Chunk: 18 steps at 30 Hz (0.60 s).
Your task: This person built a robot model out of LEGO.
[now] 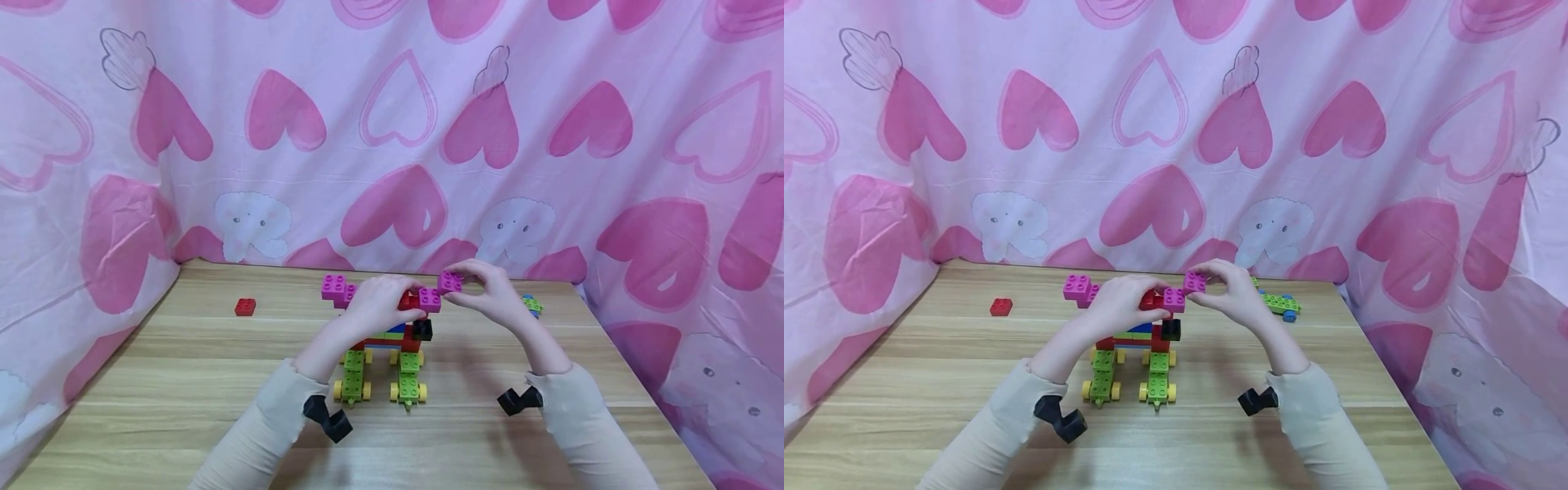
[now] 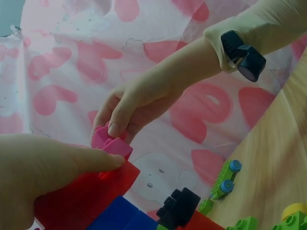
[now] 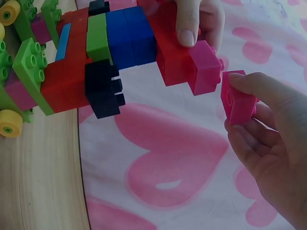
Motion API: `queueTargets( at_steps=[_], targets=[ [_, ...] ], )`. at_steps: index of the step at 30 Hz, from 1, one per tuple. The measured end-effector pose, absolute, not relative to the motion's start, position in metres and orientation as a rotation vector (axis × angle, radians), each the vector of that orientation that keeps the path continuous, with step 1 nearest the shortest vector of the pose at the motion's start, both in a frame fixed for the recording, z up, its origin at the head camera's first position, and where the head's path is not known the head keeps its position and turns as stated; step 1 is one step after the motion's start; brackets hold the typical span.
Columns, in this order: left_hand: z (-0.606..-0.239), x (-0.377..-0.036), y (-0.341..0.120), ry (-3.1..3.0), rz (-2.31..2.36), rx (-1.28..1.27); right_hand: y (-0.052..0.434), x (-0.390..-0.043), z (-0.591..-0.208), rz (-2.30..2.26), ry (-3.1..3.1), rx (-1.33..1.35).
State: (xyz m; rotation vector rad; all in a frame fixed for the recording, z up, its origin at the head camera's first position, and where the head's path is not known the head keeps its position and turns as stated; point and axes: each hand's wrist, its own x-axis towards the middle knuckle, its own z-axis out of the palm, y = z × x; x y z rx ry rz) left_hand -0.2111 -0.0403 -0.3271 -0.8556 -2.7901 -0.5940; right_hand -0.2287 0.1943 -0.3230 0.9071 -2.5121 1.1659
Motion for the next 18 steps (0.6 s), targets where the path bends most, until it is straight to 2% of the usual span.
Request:
queueTargets(
  at_steps=[18],
  targets=[
    [-0.3294,-0.2115,-0.0365,-2.764,-0.535,-0.808,0.1879,-0.2259,-0.3191,1.132,-2.533,1.024]
  ],
)
